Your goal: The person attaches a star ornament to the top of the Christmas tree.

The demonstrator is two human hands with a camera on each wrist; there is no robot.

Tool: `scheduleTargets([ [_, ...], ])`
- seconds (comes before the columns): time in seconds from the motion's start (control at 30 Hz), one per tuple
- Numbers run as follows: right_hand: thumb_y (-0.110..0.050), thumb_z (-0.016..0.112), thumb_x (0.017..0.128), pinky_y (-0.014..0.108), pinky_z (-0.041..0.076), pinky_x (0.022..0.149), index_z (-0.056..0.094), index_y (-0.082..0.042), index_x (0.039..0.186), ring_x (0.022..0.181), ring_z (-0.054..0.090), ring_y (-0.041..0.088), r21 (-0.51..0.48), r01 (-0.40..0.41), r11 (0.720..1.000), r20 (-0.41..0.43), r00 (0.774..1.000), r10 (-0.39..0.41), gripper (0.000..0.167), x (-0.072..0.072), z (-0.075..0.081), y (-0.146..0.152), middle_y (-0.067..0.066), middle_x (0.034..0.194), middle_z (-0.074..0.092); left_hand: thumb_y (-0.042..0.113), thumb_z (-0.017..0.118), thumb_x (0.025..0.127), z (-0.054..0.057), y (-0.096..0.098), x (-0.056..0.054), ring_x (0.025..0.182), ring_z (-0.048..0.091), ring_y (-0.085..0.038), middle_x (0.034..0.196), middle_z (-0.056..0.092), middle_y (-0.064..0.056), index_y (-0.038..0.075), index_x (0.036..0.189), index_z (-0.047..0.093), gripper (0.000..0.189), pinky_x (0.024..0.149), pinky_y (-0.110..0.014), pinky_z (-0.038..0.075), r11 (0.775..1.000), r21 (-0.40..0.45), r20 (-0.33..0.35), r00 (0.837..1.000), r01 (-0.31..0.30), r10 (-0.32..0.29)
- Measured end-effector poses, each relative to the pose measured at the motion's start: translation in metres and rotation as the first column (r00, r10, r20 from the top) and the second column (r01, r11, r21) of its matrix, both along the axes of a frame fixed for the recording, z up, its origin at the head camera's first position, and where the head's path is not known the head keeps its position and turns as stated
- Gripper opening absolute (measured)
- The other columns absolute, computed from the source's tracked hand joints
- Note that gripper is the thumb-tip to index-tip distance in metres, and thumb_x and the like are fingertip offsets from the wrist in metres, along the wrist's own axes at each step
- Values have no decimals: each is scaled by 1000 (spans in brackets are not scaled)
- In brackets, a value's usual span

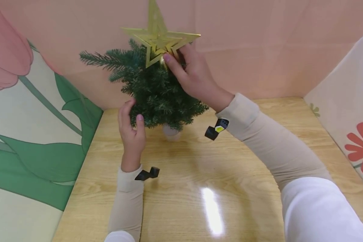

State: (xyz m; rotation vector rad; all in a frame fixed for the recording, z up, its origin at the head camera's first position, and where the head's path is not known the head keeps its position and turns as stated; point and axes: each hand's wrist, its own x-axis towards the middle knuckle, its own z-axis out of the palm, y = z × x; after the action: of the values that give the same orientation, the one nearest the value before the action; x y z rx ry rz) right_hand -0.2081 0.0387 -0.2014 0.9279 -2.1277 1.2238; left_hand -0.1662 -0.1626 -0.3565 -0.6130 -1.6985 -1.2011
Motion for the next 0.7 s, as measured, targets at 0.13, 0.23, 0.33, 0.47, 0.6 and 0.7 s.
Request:
scheduleTargets([
  [0.13, -9, 53, 100, 26, 36, 62, 59, 1, 115, 66, 46, 15, -18, -27, 999, -35, 999, 26, 19, -3, -1, 1, 5, 77, 55, 5, 49, 97, 0, 1, -1, 122, 47, -33, 130, 52, -19, -1, 134, 49, 38, 105, -48, 35, 1000, -10, 1, 1000, 1, -1],
  [0.23, -9, 53, 100, 26, 37, 62, 59, 1, 114, 66, 47, 14, -20, -56, 998, -56, 997, 55, 18, -6, -2, 1, 6, 78, 56, 8, 49, 98, 0, 1, -2, 122, 47, -33, 130, 51, -19, -1, 134, 49, 37, 105, -48, 35, 1000, -11, 3, 1000, -1, 1],
  [0.33, -8, 52, 100, 26, 37, 61, 59, 0, 117, 66, 48, 15, -22, -78, 997, -54, 996, 77, 19, -7, -2, 1, 6, 79, 57, 6, 50, 97, 0, 0, -2, 123, 46, -33, 131, 51, -19, -1, 134, 48, 38, 105, -48, 35, 1000, -13, 13, 1000, 2, -2],
  [0.47, -8, 53, 100, 26, 37, 61, 59, -1, 120, 66, 48, 15, -15, -75, 997, -26, 997, 74, 22, -7, -3, 2, 6, 80, 58, 0, 50, 93, -1, -1, -1, 122, 46, -33, 131, 51, -19, -2, 134, 48, 41, 105, -48, 35, 1000, -13, 22, 1000, 0, 0],
  [0.6, -9, 53, 100, 27, 41, 64, 59, -1, 120, 69, 51, 17, -15, -68, 998, 63, 996, 69, 22, -8, -1, 3, 8, 84, 60, -3, 51, 92, -1, -1, 0, 122, 46, -33, 131, 51, -18, -1, 134, 49, 42, 105, -48, 35, 1000, -11, 27, 1000, 4, -4],
  [0.7, -11, 54, 100, 28, 46, 67, 59, -2, 118, 73, 55, 19, -27, -60, 998, 153, 986, 64, 21, -8, 0, 5, 10, 88, 63, -4, 50, 93, -1, -2, -1, 123, 46, -32, 131, 51, -19, 0, 135, 49, 42, 105, -48, 35, 1000, -10, 29, 1000, 12, -12],
])
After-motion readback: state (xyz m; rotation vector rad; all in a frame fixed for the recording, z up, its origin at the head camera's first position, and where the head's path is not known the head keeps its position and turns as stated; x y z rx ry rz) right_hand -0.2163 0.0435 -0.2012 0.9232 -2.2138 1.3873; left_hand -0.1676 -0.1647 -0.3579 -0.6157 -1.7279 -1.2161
